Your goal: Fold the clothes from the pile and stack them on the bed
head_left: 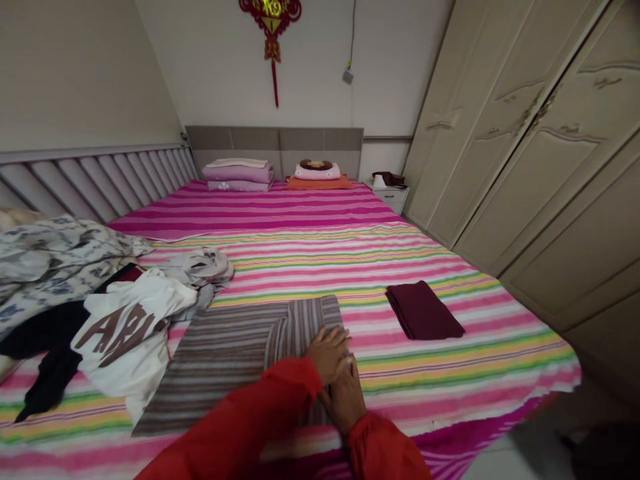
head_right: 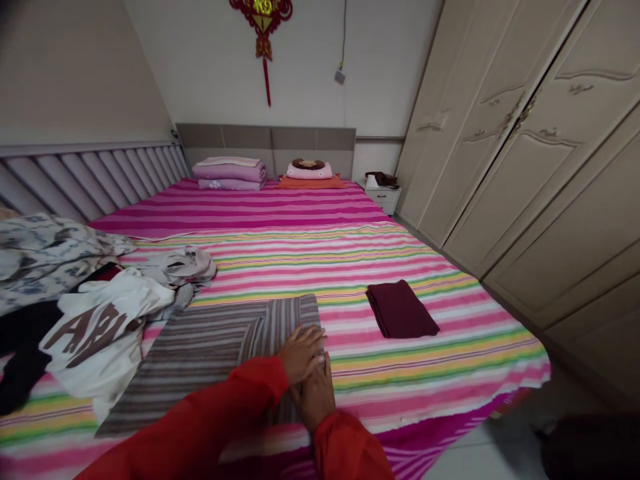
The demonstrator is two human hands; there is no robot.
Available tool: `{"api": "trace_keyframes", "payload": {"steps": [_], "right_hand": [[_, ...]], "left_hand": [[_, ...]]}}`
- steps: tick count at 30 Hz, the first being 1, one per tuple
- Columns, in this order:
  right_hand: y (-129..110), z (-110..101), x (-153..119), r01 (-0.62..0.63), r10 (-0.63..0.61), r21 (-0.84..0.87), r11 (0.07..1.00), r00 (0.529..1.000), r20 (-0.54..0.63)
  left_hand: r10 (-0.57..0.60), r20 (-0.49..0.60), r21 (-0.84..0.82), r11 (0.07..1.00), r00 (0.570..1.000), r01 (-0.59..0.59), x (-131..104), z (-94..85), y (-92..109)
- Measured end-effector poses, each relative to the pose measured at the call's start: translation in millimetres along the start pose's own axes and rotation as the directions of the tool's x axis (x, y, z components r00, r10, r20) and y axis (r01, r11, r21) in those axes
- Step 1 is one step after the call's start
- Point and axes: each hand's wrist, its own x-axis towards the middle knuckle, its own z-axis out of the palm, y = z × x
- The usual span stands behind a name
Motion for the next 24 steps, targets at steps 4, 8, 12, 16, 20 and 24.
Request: {"api": "trace_keyframes", "payload": {"steps": [4,8,12,16,20,24], "right_hand": [[-1,1,1,-0.042,0.042,-0.014,0.999,0.998,0.035],[0,-2,-2,-0.036,0.039,-0.029,0.999,0.995,0.093],[-4,-4,-30,-0.056,0.059,-0.025,0.998,0.985,0.164],[-11,-6,-76,-0.073,0.066,0.017,0.997,0.965,0.253],[-16,-18,-102,-0.098,0.050,0.110,0.989,0.927,0.372],[-11,-45,-93,-0.173,0.056,0.309,0.935,0.934,0.353]], "left_hand": [[-0.101,0.014,-0.013,0.995,0.995,0.102,36,12.2,-28],[-0.127,-0.073,-0.046,0.991,0.989,0.124,58,11.6,-52],[-0.175,-0.105,-0.065,0.983,0.979,0.169,75,10.7,-65],[-0.233,-0.096,-0.073,0.971,0.968,0.227,91,10.1,-75],[-0.248,-0.092,-0.062,0.968,0.964,0.243,90,8.8,-69],[-0.174,-0.062,-0.047,0.984,0.983,0.171,60,14.6,-45]]}}
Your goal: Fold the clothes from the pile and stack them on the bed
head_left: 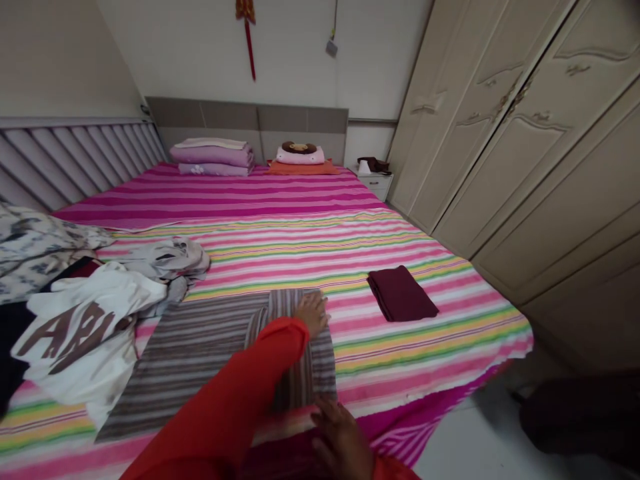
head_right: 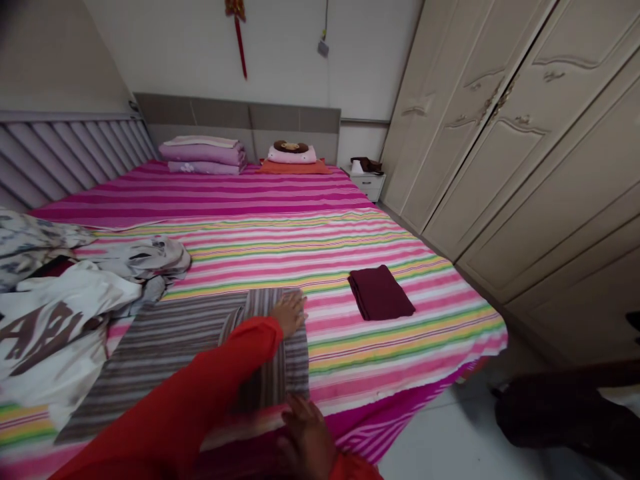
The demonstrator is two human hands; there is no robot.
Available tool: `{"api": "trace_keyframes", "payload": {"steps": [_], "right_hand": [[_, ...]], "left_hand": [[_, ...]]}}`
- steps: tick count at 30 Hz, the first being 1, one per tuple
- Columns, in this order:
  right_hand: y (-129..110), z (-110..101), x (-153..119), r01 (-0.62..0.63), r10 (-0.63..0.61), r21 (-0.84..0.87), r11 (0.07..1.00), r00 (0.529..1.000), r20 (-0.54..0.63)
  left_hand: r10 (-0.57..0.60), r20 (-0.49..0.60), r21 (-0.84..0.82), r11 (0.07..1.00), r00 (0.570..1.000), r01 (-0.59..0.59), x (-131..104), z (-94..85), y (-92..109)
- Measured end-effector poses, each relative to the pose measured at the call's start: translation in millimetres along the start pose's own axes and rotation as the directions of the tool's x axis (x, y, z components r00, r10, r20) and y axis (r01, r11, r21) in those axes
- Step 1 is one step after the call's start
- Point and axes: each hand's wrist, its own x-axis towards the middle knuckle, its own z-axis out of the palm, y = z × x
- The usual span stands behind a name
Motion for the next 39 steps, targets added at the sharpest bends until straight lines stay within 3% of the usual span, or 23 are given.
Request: {"api": "trace_keyframes", "payload": {"steps": [3,5,7,10,12,15,18,23,26,29,31,33,36,39], "right_hand": [[5,-29,16,-0.089,0.128,0.153,0.984,0.956,-0.265],[11,-46,34,-0.087,0.138,0.147,0.985,0.913,-0.385],[17,-58,56,-0.040,0.058,0.059,0.997,0.933,-0.355],[18,-65,91,0.033,-0.046,-0.100,0.994,0.991,-0.127],[17,-64,114,0.060,-0.062,-0.178,0.982,0.998,-0.002],[18,-61,152,0.036,-0.023,-0.253,0.967,0.998,0.054],[25,-60,193,-0.062,0.066,-0.215,0.975,0.998,0.013],[39,-61,244,-0.222,0.233,0.089,0.971,0.960,-0.154],[44,-56,242,-0.226,0.263,0.167,0.960,0.934,-0.243],[49,-46,213,-0.231,0.318,0.280,0.932,0.890,-0.326],[52,-37,186,-0.237,0.417,0.445,0.864,0.832,-0.366],[52,-31,164,-0.228,0.497,0.603,0.765,0.803,-0.328],[43,-33,150,-0.226,0.481,0.693,0.685,0.854,-0.197],[29,-45,159,-0.193,0.409,0.701,0.687,0.899,-0.154]], "left_hand": [[0.167,0.068,0.024,0.985,0.984,-0.169,-39,12.2,14],[0.271,0.109,0.082,0.956,0.956,-0.281,-65,23.6,22],[0.355,0.147,0.168,0.911,0.923,-0.377,-87,36.6,27],[0.432,0.203,0.291,0.830,0.879,-0.476,-114,58.0,29],[0.455,0.239,0.330,0.793,0.858,-0.512,-127,72.2,29],[0.464,0.239,0.352,0.777,0.853,-0.522,-141,89.3,26],[0.464,0.182,0.345,0.795,0.867,-0.498,-149,95.0,26],[0.473,0.161,0.249,0.830,0.867,-0.499,-158,88.3,31],[0.442,0.132,0.199,0.865,0.887,-0.461,-168,92.7,31],[0.448,0.111,0.165,0.872,0.887,-0.461,-183,99.3,28],[0.424,0.022,0.140,0.895,0.906,-0.422,-194,94.4,26],[0.354,-0.145,0.115,0.933,0.924,-0.340,-203,76.5,23],[0.253,-0.343,0.127,0.967,0.905,-0.222,-204,31.9,14],[0.110,-0.383,0.198,0.979,0.917,-0.035,-186,-10.2,-2]]}}
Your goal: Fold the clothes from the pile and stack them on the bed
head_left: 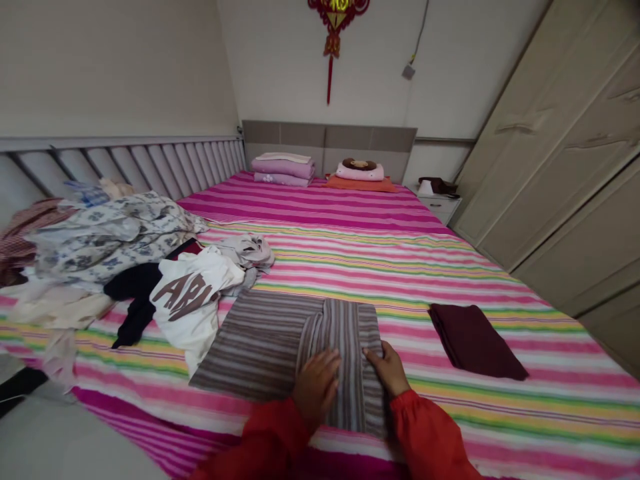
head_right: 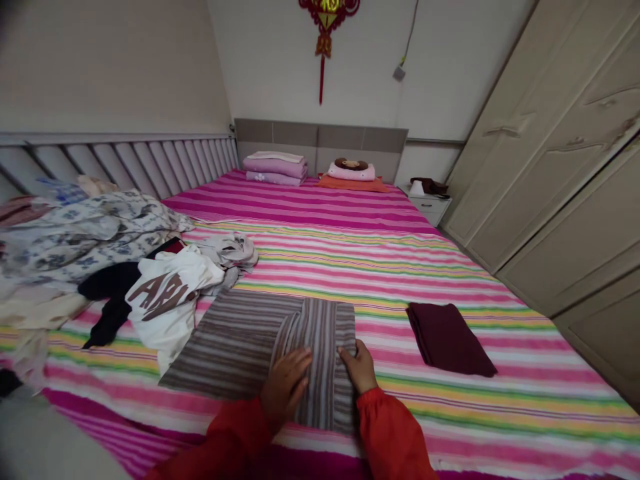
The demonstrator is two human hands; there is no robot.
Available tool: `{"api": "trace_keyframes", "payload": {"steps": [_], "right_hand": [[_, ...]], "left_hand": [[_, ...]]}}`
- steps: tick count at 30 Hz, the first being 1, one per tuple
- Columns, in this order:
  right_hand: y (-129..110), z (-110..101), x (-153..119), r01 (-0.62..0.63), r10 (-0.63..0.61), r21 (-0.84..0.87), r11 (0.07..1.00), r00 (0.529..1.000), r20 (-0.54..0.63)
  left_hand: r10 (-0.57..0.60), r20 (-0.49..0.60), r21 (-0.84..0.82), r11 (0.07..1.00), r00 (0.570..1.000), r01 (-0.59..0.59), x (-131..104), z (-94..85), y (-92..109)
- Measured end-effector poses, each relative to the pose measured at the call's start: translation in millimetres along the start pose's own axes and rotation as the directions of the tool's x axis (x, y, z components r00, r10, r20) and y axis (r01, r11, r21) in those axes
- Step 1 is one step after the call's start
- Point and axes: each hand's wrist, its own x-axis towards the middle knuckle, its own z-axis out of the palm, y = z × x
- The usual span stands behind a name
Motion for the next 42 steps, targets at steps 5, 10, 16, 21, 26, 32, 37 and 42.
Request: {"api": "trace_keyframes", "payload": {"steps": [5,10,16,21,26,32,37,42], "right_hand": [[-35,-13,30,0.056,-0.057,0.014,0.998,0.997,0.061],[-49,-66,48,-0.005,0.005,-0.017,1.000,1.000,0.016],[-38,-93,15,-0.291,0.261,0.157,0.944,0.948,0.183],[-53,-94,-6,-0.279,0.228,0.129,0.951,0.922,0.314],[-115,-77,-7,-0.164,0.118,0.082,0.983,0.910,0.398],[-165,6,-14,0.054,-0.086,0.079,0.995,0.865,0.495],[-141,107,-36,0.390,-0.284,-0.099,0.915,0.801,0.528],[-90,169,-72,0.480,-0.124,-0.362,0.799,0.720,0.682]], "left_hand": [[-0.292,0.086,0.222,0.938,0.952,0.268,39,-1.4,-25],[-0.244,0.135,0.258,0.945,0.960,0.203,40,23.7,-23],[-0.259,0.163,0.134,0.962,0.952,0.238,40,26.8,-18],[-0.350,0.119,-0.344,0.863,0.929,0.369,57,22.7,-7],[-0.538,0.334,-0.698,0.411,0.774,0.586,78,28.7,0],[-0.455,0.604,-0.770,-0.120,0.655,0.627,79,-10.1,-18],[-0.400,0.588,-0.809,-0.307,0.703,0.502,56,-61.7,-58],[-0.529,0.573,-0.818,-0.325,0.626,0.474,30,-92.6,-96]]}}
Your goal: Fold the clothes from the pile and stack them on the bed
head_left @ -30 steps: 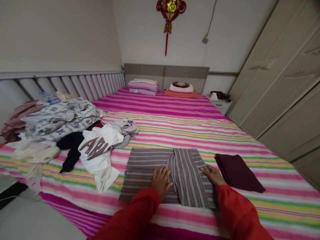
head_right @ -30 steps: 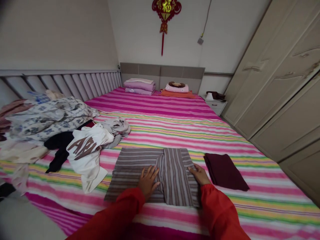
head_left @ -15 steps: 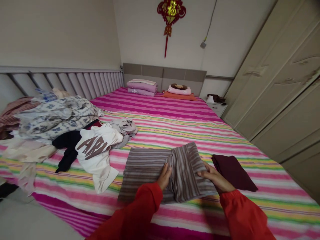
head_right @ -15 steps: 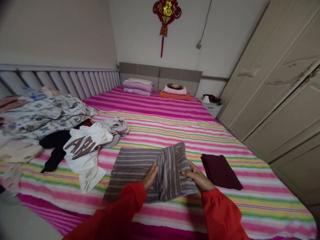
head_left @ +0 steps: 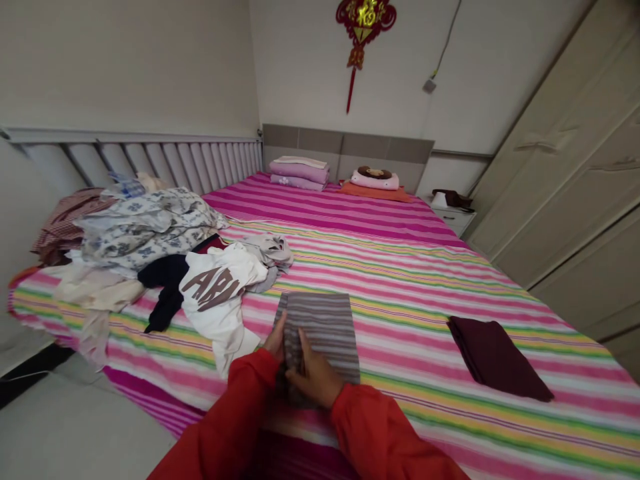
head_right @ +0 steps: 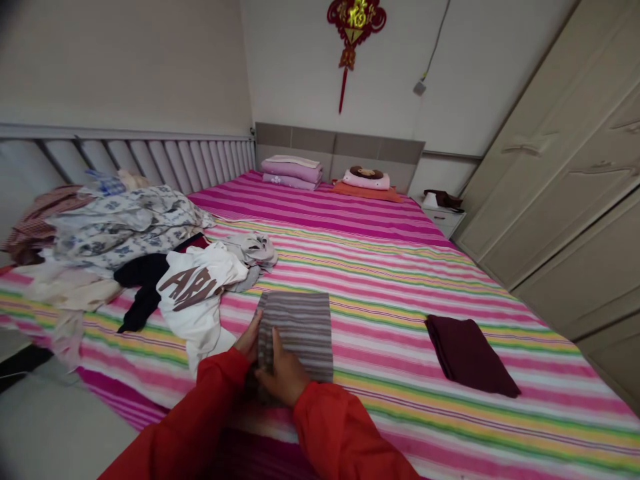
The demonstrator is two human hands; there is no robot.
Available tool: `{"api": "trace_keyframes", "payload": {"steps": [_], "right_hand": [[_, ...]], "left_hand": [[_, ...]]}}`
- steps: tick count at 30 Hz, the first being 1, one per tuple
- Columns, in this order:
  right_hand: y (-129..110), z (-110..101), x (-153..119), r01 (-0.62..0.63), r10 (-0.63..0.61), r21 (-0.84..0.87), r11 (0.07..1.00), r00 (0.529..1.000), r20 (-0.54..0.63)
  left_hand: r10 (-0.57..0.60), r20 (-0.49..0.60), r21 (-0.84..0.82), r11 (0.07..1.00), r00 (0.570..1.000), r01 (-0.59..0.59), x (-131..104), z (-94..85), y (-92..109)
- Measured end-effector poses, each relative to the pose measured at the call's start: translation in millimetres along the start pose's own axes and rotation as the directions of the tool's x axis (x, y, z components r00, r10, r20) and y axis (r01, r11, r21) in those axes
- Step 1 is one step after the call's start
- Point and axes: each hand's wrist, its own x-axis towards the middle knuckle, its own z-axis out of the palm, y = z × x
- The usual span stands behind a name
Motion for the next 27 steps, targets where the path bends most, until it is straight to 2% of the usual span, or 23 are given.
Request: {"api": "trace_keyframes", "payload": {"steps": [2,3,7,11,15,17,18,19,21,22,23,24,26,27], "right_hand": [[6,14,-8,-0.022,0.027,-0.075,0.997,0.998,0.065],[9,17,-13,-0.019,0.025,-0.102,0.995,0.998,0.061],[22,8,-31,0.060,-0.076,-0.179,0.982,0.994,-0.083],[34,1,-39,0.121,-0.164,-0.246,0.962,0.973,-0.165],[39,3,-42,0.095,-0.162,-0.324,0.941,0.969,-0.187],[37,3,-44,0.099,-0.182,-0.344,0.934,0.959,-0.218],[36,3,-45,0.104,-0.197,-0.350,0.931,0.950,-0.243],[35,2,-45,0.106,-0.210,-0.355,0.929,0.940,-0.270],[34,1,-42,0.093,-0.218,-0.372,0.924,0.925,-0.311],[35,1,-38,0.079,-0.210,-0.383,0.921,0.926,-0.314],[36,0,-33,0.062,-0.192,-0.393,0.917,0.934,-0.301],[37,-1,-28,0.046,-0.167,-0.402,0.914,0.948,-0.272],[41,-3,-14,0.012,-0.101,-0.417,0.909,0.976,-0.193],[42,-5,-7,-0.009,-0.065,-0.425,0.905,0.985,-0.159]], "left_hand": [[-0.010,-0.054,0.083,0.996,0.998,0.014,3,-12.2,1],[0.025,-0.101,0.151,0.989,0.995,-0.009,6,-16.3,0],[0.234,-0.261,0.379,0.917,0.937,-0.123,23,-23.4,-7],[0.313,-0.310,0.457,0.877,0.897,-0.148,29,-31.5,-8],[0.376,-0.347,0.561,0.817,0.859,-0.131,18,-44.6,1],[0.434,-0.367,0.614,0.778,0.822,-0.137,12,-43.5,7],[0.507,-0.348,0.677,0.718,0.789,-0.163,9,-39.5,8],[0.598,-0.287,0.765,0.614,0.749,-0.197,8,-33.4,9],[0.724,-0.037,0.930,0.277,0.689,-0.241,9,-17.5,5],[0.718,0.103,0.967,0.091,0.689,-0.239,11,-9.7,1],[0.673,0.200,0.974,-0.057,0.712,-0.221,15,-3.4,-4],[0.620,0.231,0.973,-0.141,0.750,-0.184,18,0.8,-8],[0.561,0.183,0.975,-0.210,0.807,-0.074,27,1.4,-16],[0.561,0.140,0.976,-0.219,0.816,-0.017,30,-1.6,-18]]}}
